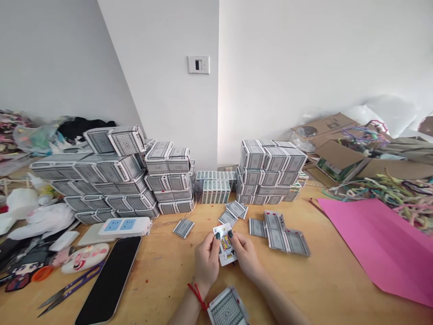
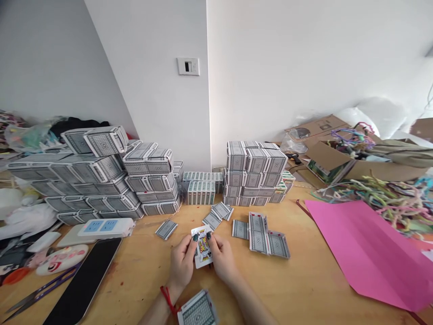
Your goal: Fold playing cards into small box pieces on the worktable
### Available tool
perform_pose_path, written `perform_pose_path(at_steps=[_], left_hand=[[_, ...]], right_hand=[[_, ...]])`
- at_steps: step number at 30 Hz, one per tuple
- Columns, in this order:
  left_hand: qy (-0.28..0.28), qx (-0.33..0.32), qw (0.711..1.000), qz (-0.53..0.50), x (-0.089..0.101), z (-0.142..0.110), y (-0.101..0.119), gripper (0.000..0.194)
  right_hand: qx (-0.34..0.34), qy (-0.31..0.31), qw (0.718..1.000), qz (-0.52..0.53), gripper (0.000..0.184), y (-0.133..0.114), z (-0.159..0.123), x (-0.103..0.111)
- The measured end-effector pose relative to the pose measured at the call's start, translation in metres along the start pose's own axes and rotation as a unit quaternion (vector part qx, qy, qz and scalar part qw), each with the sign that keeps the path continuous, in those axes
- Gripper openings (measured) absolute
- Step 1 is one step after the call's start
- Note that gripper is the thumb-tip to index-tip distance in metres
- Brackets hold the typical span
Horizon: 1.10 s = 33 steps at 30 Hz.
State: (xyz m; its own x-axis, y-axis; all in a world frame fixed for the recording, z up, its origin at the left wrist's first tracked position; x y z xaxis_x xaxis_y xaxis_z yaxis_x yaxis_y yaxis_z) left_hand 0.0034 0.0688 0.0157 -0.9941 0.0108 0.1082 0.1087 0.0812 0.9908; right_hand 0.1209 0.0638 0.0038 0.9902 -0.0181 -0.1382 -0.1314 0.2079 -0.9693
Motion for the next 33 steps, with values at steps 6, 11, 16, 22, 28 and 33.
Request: perform_pose_path(at_steps=[6,11,16,22,28,33], left_hand=[[-0.091,0.070,0.978,-0.172,-0.011,0.005,0.002,0.021],[-0.151,0.169,0.938,-0.261,-0.029,0.004,-0.010,0.032],[-0.118,0.205,0.929,-0.285,-0.026,0.006,-0.018,0.032],[-0.055,0.229,0.920,-0.314,-0.011,0.013,-0.026,0.035],[-0.043,0.214,0.943,-0.251,-0.008,0.013,-0.024,0.032],[-0.041,0.178,0.962,-0.202,-0.007,0.012,-0.014,0.027]], right_hand=[[0.026,-0.051,0.997,-0.045,0.040,-0.003,-0.001,-0.008],[0.023,-0.070,0.994,-0.079,0.038,0.006,-0.005,-0.016],[-0.004,-0.084,0.996,-0.038,0.039,0.005,-0.005,-0.018],[-0.074,-0.153,0.978,0.123,0.037,0.000,-0.009,-0.030],[-0.096,-0.159,0.974,0.130,0.037,0.004,-0.010,-0.031],[-0.125,-0.188,0.961,0.158,0.036,0.001,-0.017,-0.039]])
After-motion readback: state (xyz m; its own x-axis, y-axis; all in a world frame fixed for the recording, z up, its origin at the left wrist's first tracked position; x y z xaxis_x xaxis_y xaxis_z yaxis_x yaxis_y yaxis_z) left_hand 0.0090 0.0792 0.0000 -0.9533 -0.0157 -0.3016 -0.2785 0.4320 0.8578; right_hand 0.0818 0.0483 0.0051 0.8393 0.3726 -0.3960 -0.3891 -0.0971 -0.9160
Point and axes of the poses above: each hand's wrist, its own z-axis towards the middle knuckle, its own x-axis out of the back of the hand, y = z × x, the point moved 9 cm from there along z, towards the middle knuckle, and after that the axes turned 13 degrees about x, right-handed, at the moved point
